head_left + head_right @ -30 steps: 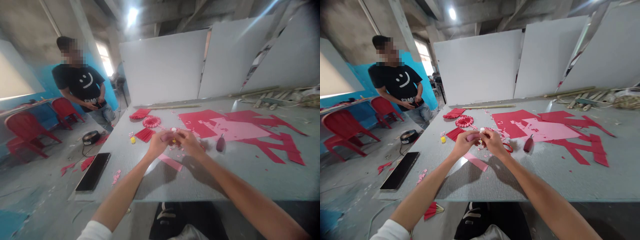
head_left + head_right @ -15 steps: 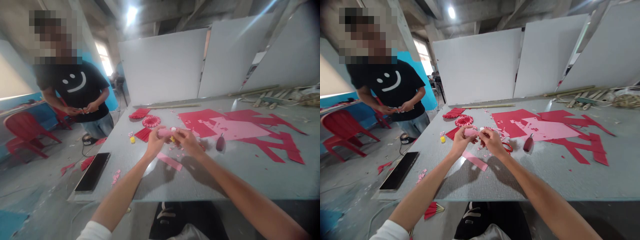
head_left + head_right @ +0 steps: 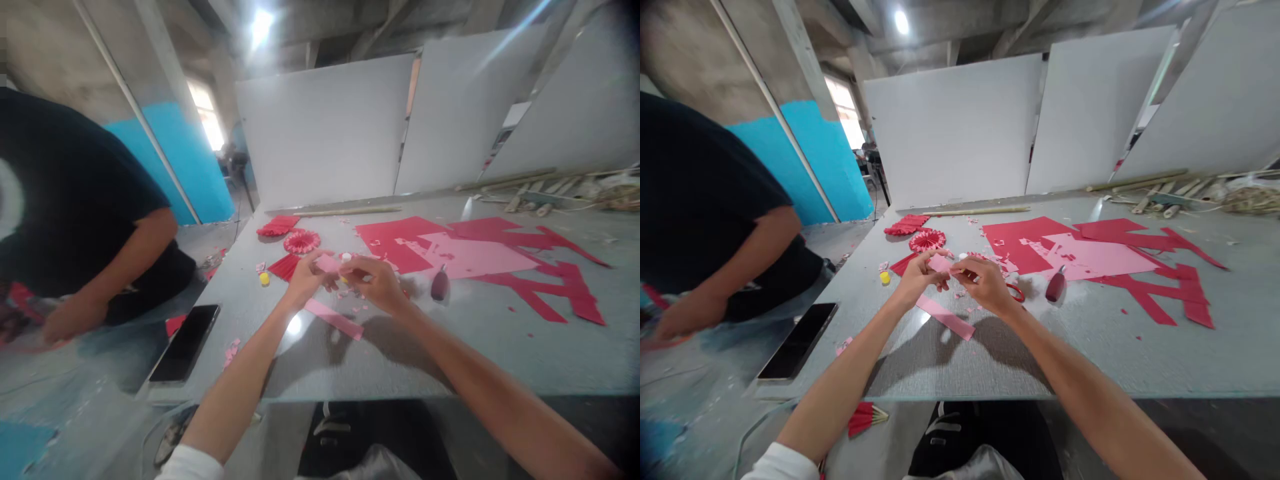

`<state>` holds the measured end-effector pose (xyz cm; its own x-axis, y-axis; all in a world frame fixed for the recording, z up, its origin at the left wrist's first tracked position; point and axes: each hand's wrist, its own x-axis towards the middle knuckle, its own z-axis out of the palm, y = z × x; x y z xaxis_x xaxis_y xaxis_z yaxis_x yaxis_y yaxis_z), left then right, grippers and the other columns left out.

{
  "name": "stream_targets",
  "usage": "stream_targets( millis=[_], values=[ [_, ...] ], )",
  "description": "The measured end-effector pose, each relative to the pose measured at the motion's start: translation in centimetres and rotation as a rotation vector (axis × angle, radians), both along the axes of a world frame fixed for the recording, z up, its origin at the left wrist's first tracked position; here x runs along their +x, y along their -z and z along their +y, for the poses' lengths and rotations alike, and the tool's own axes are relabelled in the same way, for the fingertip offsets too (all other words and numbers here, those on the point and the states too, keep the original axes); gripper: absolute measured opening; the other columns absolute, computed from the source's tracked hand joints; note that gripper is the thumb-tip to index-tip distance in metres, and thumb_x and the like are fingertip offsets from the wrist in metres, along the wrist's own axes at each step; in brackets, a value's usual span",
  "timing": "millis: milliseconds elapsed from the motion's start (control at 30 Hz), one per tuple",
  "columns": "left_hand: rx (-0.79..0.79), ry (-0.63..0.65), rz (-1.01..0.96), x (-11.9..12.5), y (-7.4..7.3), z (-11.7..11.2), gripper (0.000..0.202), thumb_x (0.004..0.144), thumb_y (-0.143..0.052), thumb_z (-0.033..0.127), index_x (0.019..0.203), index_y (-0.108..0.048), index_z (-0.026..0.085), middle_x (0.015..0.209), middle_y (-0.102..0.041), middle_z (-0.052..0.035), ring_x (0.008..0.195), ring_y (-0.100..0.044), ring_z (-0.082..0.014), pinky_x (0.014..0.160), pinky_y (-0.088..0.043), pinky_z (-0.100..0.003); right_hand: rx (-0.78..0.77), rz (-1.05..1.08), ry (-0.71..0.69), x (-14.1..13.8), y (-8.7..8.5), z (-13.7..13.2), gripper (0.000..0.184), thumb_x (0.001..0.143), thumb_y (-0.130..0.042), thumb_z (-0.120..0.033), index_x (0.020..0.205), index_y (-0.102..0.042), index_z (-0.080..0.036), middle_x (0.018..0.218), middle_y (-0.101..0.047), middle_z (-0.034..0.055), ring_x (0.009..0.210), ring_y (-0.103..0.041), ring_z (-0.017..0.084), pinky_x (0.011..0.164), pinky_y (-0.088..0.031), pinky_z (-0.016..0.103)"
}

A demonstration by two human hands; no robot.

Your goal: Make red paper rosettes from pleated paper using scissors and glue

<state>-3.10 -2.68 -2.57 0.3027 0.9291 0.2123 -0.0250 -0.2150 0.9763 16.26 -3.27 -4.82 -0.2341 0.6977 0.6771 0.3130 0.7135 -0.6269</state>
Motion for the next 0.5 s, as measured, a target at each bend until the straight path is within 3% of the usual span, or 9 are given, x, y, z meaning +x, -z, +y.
stream_targets(
  millis=[100,233,500],
  values=[
    [0.0,-0.03,-0.102,0.15,0.06,-0.09,0.058,0.073,-0.081,0.027,0.123,-0.053,0.015,0.065,-0.066,0.0018,0.057,-0.07,-0.0187,0.054,-0.053,-0.026,0.055,0.016,0.028,0.0,0.19,0.13,0.009,0.091,-0.068,-0.029,0.09,-0.073,-0.023,0.087,-0.073,0.0036,0.071,-0.066,0.016,0.063,-0.051,0.026],
    [0.037,-0.014,-0.141,0.21,0.4,0.08,0.061,0.074,-0.082,0.029,0.124,-0.05,0.017,0.065,-0.064,0.0041,0.058,-0.071,-0.0191,0.056,-0.055,-0.028,0.044,0.003,0.008,-0.02,0.29,0.15,0.01,0.091,-0.069,-0.028,0.099,-0.073,-0.024,0.086,-0.073,0.0023,0.07,-0.066,0.016,0.064,-0.052,0.026],
    [0.177,-0.001,-0.172,0.47,0.05,-0.33,0.047,0.081,-0.078,0.034,0.112,-0.044,0.021,0.071,-0.067,0.0034,0.061,-0.071,-0.017,0.057,-0.056,-0.027,0.037,0.06,0.024,-0.04,0.14,0.15,0.008,0.09,-0.07,-0.03,0.093,-0.073,-0.023,0.093,-0.072,0.0053,0.075,-0.067,0.017,0.065,-0.054,0.028]
  ],
)
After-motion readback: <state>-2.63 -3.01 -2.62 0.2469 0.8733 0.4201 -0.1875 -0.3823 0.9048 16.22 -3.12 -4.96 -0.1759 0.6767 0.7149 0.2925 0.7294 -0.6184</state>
